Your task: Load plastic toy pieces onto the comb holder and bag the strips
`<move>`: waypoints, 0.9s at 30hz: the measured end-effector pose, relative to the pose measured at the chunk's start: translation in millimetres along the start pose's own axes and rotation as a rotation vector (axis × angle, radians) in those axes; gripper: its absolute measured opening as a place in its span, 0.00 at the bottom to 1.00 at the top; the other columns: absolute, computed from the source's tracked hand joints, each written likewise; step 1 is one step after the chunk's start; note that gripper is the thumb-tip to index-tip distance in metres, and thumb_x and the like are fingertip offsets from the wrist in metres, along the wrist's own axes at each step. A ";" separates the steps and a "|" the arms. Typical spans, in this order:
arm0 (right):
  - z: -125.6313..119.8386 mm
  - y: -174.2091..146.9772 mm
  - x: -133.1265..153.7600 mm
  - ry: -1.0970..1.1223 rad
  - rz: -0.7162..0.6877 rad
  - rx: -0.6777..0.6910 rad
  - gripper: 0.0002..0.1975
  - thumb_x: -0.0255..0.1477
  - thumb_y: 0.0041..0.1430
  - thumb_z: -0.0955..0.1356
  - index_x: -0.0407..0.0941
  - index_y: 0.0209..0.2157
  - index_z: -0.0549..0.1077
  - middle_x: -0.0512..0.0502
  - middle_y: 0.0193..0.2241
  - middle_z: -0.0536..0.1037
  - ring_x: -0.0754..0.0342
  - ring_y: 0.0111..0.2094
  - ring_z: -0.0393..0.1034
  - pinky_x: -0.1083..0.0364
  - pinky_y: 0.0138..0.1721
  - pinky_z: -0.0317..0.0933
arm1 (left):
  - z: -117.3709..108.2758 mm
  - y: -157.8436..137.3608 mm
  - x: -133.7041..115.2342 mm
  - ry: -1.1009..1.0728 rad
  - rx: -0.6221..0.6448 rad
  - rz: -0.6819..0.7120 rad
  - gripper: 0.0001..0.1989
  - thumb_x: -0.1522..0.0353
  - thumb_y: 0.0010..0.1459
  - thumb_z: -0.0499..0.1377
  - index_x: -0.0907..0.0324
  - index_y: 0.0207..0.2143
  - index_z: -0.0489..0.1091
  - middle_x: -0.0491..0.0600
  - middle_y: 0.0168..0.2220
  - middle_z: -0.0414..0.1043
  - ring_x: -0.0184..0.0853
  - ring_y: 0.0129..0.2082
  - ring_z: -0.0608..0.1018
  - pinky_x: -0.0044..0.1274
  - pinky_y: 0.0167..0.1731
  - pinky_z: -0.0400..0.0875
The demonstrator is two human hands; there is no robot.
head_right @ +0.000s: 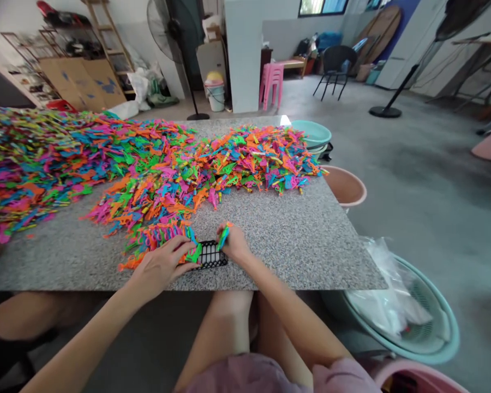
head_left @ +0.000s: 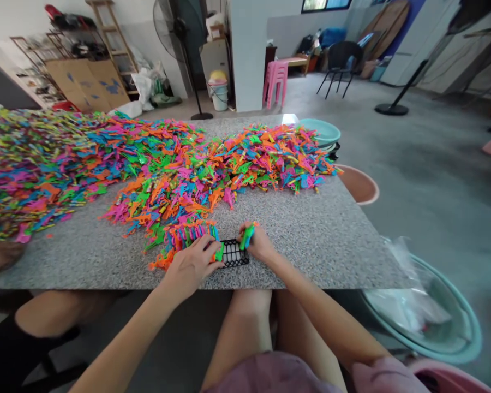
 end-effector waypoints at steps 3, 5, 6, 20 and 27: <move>19.5 3.1 11.7 0.029 0.033 0.043 0.09 0.20 0.48 0.65 0.45 0.32 0.68 0.52 0.29 0.75 0.56 0.31 0.70 0.58 0.36 0.62 | 2.7 -0.2 1.8 0.019 -0.014 0.006 0.13 0.63 0.62 0.60 0.58 0.47 0.66 0.50 0.46 0.69 0.36 0.42 0.77 0.23 0.34 0.74; 28.2 4.5 16.3 0.023 0.050 0.068 0.12 0.20 0.49 0.65 0.44 0.37 0.69 0.51 0.31 0.76 0.56 0.33 0.71 0.59 0.36 0.63 | 4.2 -0.3 2.4 0.022 -0.007 0.017 0.13 0.64 0.62 0.59 0.58 0.47 0.66 0.50 0.46 0.68 0.36 0.41 0.77 0.23 0.33 0.74; 31.4 5.3 18.5 0.000 0.043 0.089 0.14 0.20 0.50 0.65 0.44 0.40 0.69 0.51 0.31 0.77 0.55 0.33 0.72 0.59 0.37 0.63 | 4.6 -0.4 2.5 0.027 -0.005 0.018 0.12 0.64 0.62 0.59 0.58 0.46 0.66 0.50 0.45 0.69 0.36 0.41 0.77 0.23 0.32 0.74; 36.6 12.5 37.2 -0.359 -0.064 0.305 0.23 0.18 0.49 0.67 0.42 0.49 0.69 0.44 0.36 0.80 0.49 0.40 0.74 0.56 0.41 0.64 | 5.9 -0.3 1.6 0.027 -0.054 0.040 0.12 0.64 0.62 0.60 0.59 0.45 0.66 0.50 0.44 0.68 0.35 0.39 0.76 0.23 0.32 0.73; 35.2 26.5 57.9 -0.563 -0.052 0.369 0.17 0.28 0.58 0.67 0.40 0.49 0.69 0.37 0.40 0.78 0.44 0.42 0.74 0.53 0.40 0.66 | -0.6 0.3 -3.6 0.080 -0.144 0.119 0.18 0.65 0.61 0.60 0.58 0.53 0.66 0.56 0.48 0.68 0.46 0.49 0.71 0.37 0.49 0.69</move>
Point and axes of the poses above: each hand's wrist, its own y-axis towards the middle knuckle, its own z-axis out of the palm, x = y × z, the point moved 3 cm from there along y, towards the middle knuckle
